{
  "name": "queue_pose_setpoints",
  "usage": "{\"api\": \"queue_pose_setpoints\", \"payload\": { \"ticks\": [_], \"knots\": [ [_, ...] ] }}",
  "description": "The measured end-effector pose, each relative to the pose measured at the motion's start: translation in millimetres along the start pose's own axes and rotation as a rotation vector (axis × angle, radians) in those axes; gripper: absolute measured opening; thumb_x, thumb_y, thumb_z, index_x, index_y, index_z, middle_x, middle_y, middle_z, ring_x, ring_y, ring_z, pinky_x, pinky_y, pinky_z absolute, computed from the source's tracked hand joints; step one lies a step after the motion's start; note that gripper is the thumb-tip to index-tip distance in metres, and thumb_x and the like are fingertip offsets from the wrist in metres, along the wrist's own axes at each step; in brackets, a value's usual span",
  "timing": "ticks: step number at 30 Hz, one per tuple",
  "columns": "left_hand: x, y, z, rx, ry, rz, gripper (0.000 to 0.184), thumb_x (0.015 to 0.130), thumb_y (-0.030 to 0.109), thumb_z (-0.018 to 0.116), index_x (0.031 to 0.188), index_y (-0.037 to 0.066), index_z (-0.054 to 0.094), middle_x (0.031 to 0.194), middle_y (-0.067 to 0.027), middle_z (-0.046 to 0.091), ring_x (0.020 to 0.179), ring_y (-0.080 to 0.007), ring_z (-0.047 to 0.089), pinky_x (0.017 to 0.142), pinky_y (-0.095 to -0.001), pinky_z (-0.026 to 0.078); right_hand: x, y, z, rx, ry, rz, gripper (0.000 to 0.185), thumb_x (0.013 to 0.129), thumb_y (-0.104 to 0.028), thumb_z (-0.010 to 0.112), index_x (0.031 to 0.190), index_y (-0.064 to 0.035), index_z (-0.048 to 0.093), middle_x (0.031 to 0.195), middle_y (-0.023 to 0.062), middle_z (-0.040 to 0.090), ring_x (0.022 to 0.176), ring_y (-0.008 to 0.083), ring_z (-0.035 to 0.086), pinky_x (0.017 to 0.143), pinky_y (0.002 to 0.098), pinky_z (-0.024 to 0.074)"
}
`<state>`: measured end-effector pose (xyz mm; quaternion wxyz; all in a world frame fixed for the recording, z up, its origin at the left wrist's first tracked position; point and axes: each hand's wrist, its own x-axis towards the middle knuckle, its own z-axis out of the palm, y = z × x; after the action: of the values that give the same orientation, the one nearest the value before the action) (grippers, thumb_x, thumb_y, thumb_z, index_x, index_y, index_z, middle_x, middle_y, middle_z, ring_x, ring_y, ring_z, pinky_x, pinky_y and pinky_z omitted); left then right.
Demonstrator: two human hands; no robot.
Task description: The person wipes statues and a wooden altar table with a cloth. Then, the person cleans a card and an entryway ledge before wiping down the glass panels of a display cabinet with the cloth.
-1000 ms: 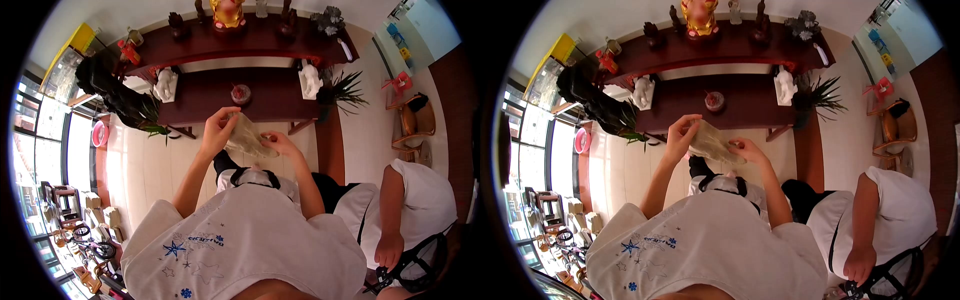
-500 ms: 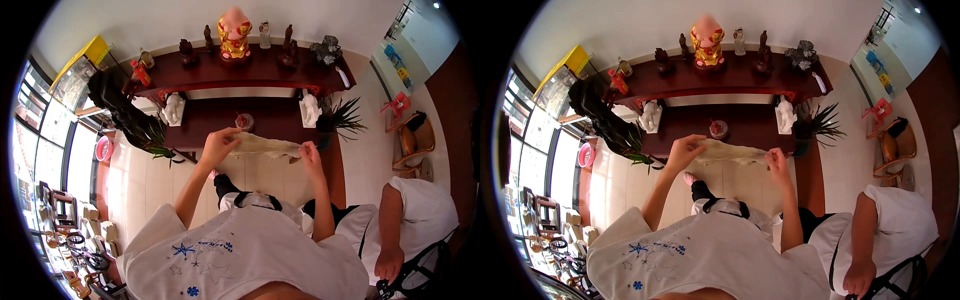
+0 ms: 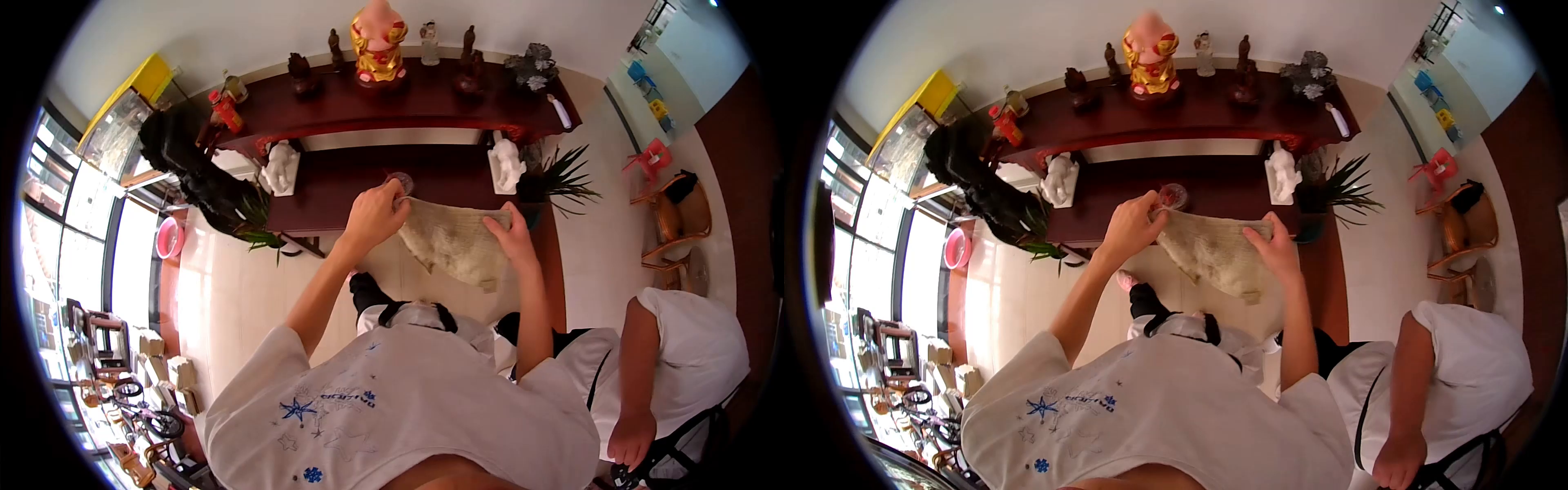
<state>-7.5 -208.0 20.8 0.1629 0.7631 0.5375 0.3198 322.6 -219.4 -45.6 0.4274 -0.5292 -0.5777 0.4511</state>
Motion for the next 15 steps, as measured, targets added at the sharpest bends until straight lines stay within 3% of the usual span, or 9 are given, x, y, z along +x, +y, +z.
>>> {"api": "queue_pose_setpoints", "payload": {
  "ticks": [4, 7, 8, 9, 11, 12, 13, 14, 15],
  "knots": [
    [-0.1, 21.2, 11.5, -0.126, -0.047, -0.233, 0.015, 0.095, 0.015, 0.066, 0.096, 0.001, 0.061, 0.083, -0.0130, 0.070, 0.069, -0.0259, 0.068, 0.064, -0.0375, 0.054, -9.7, -8.0, 27.1, -0.088, 0.265, -0.024, 0.032, 0.101, -0.027, 0.072, 0.093, -0.0073, 0.048, 0.079, -0.0025, 0.047, 0.074, 0.0084, 0.045, 0.064, 0.0291, 0.0410],
    [-18.7, 30.6, 46.4, -0.647, -0.080, -0.370, 0.013, 0.099, 0.013, 0.066, 0.096, 0.002, 0.062, 0.086, -0.0063, 0.071, 0.075, -0.0152, 0.070, 0.065, -0.0319, 0.057, -22.8, -11.8, 71.0, 0.163, 0.256, 0.017, 0.035, 0.100, -0.032, 0.072, 0.098, -0.0053, 0.049, 0.080, -0.0005, 0.051, 0.075, 0.0099, 0.050, 0.067, 0.0301, 0.0448],
    [-22.7, 35.8, 56.8, -0.877, -0.106, -0.386, 0.017, 0.099, 0.014, 0.068, 0.099, -0.002, 0.063, 0.087, -0.0066, 0.072, 0.078, -0.0095, 0.070, 0.067, -0.0291, 0.057, -28.1, -26.3, 85.9, 0.249, 0.213, 0.062, 0.036, 0.100, -0.034, 0.072, 0.099, -0.0048, 0.050, 0.080, 0.0003, 0.053, 0.076, 0.0105, 0.052, 0.069, 0.0297, 0.0463],
    [-27.8, 32.0, 69.9, -0.839, -0.134, -0.305, 0.019, 0.097, 0.010, 0.068, 0.110, -0.004, 0.066, 0.096, -0.0083, 0.073, 0.085, -0.0125, 0.071, 0.070, -0.0295, 0.058, -30.6, -26.4, 97.6, 0.170, 0.212, -0.053, 0.037, 0.097, -0.033, 0.076, 0.100, -0.0061, 0.051, 0.086, 0.0013, 0.059, 0.081, 0.0105, 0.054, 0.071, 0.0279, 0.0480],
    [-30.5, 30.5, 73.4, -0.780, -0.209, -0.116, 0.033, 0.095, 0.006, 0.070, 0.125, -0.004, 0.066, 0.105, -0.0090, 0.073, 0.093, -0.0147, 0.071, 0.076, -0.0295, 0.059, -34.8, -51.3, 100.0, -0.007, 0.176, -0.058, 0.034, 0.097, -0.029, 0.077, 0.100, -0.0079, 0.051, 0.093, 0.0007, 0.060, 0.086, 0.0093, 0.055, 0.074, 0.0266, 0.0480],
    [-29.4, 17.9, 71.4, -0.869, -0.333, -0.128, 0.041, 0.095, 0.003, 0.066, 0.135, -0.003, 0.064, 0.110, -0.0091, 0.073, 0.099, -0.0164, 0.071, 0.084, -0.0318, 0.058, -26.0, -46.6, 98.1, 0.164, 0.146, -0.058, 0.031, 0.096, -0.026, 0.077, 0.099, -0.0088, 0.051, 0.094, 0.0001, 0.060, 0.087, 0.0084, 0.055, 0.076, 0.0262, 0.0480],
    [-22.8, 24.4, 44.9, -0.936, -0.399, -0.117, 0.039, 0.099, 0.002, 0.060, 0.137, -0.005, 0.064, 0.113, -0.0103, 0.073, 0.100, -0.0204, 0.071, 0.089, -0.0352, 0.058, -23.6, -36.4, 92.9, 0.335, 0.122, -0.042, 0.030, 0.096, -0.023, 0.077, 0.098, -0.0097, 0.051, 0.094, -0.0005, 0.059, 0.089, 0.0075, 0.055, 0.077, 0.0258, 0.0480],
    [-16.3, 32.3, 28.9, -1.119, -0.345, -0.130, 0.033, 0.102, 0.004, 0.056, 0.132, -0.006, 0.066, 0.113, -0.0115, 0.074, 0.100, -0.0229, 0.072, 0.091, -0.0376, 0.059, -24.2, -35.3, 81.8, 0.390, 0.045, -0.005, 0.027, 0.096, -0.019, 0.076, 0.099, -0.0099, 0.051, 0.096, -0.0010, 0.060, 0.091, 0.0067, 0.055, 0.080, 0.0258, 0.0480],
    [-15.2, 22.3, 16.4, -1.094, -0.269, -0.162, 0.030, 0.104, 0.010, 0.056, 0.126, -0.006, 0.068, 0.114, -0.0148, 0.075, 0.104, -0.0241, 0.073, 0.094, -0.0381, 0.059, -17.8, -45.9, 67.7, 0.440, -0.027, -0.002, 0.024, 0.097, -0.015, 0.074, 0.101, -0.0101, 0.051, 0.098, -0.0014, 0.060, 0.093, 0.0059, 0.056, 0.082, 0.0258, 0.0480]
  ]
}}
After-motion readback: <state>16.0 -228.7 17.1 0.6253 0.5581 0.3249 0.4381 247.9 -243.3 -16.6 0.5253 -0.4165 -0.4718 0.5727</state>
